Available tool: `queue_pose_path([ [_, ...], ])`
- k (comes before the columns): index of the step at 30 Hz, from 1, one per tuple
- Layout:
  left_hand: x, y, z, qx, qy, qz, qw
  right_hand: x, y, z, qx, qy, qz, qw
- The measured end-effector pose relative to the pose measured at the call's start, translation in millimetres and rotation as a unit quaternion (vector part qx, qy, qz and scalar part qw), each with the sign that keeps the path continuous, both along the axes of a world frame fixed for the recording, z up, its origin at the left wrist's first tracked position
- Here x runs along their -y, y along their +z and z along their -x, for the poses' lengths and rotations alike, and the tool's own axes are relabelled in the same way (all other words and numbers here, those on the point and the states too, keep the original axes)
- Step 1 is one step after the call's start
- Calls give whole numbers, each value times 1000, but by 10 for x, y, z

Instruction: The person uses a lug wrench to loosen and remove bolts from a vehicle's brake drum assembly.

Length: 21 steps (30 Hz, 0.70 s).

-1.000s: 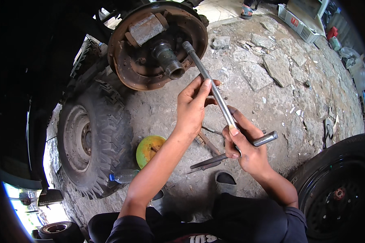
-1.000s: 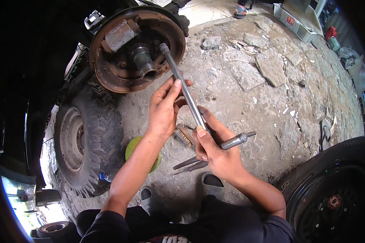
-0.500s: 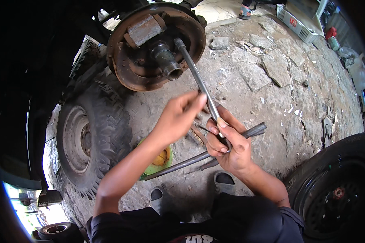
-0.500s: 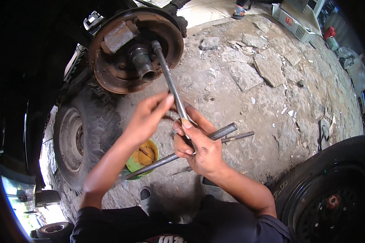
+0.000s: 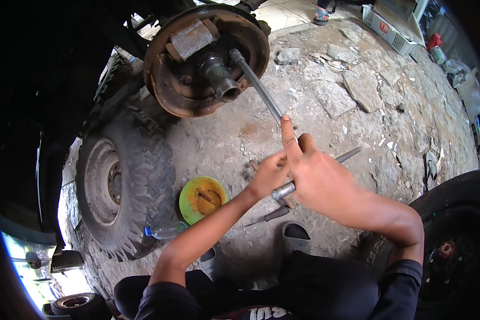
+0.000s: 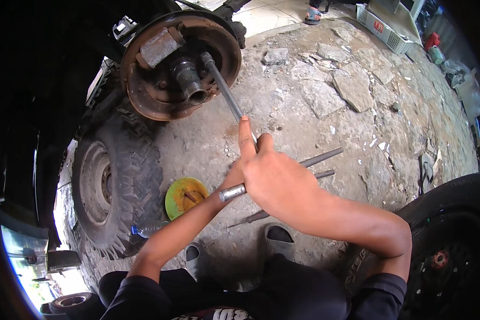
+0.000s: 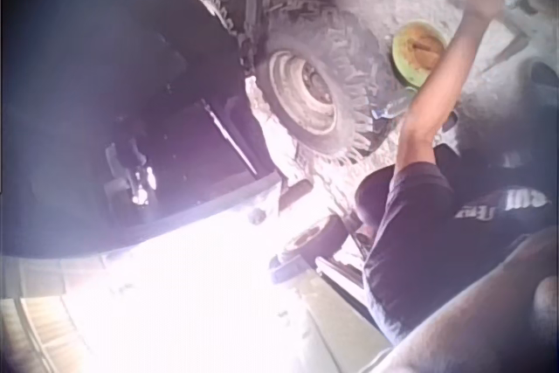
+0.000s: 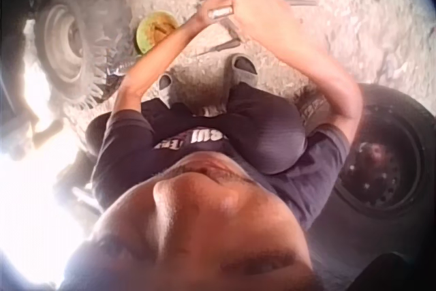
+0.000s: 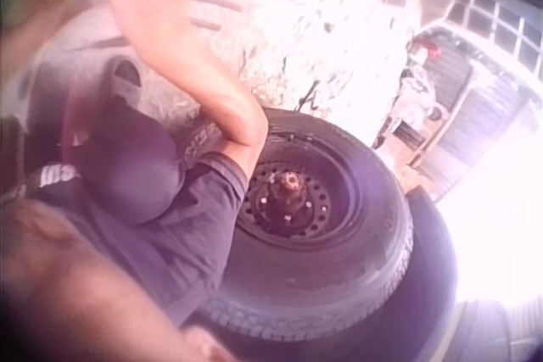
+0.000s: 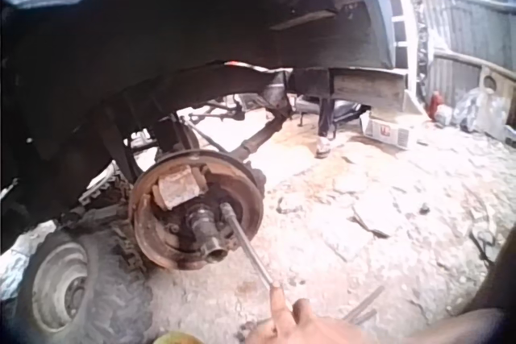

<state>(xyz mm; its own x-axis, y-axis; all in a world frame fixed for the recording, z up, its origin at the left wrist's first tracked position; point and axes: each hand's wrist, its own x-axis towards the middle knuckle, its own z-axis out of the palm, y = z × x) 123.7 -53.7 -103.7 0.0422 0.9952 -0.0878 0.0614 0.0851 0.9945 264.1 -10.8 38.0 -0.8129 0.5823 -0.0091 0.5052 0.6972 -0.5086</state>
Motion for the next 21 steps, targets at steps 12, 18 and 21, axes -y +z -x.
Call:
queue_pose_path([
  [12, -293, 785, 217, 309, 218, -25, 925, 310, -249, -98, -380, -118, 510, 763],
  [18, -375, 839, 389, 252, 239, -39, 937, 278, -380, 78, -438, -106, 540, 710],
  [21, -397, 881, 410, 236, 239, -30, 941, 289, -377, 125, -472, -113, 579, 655],
])
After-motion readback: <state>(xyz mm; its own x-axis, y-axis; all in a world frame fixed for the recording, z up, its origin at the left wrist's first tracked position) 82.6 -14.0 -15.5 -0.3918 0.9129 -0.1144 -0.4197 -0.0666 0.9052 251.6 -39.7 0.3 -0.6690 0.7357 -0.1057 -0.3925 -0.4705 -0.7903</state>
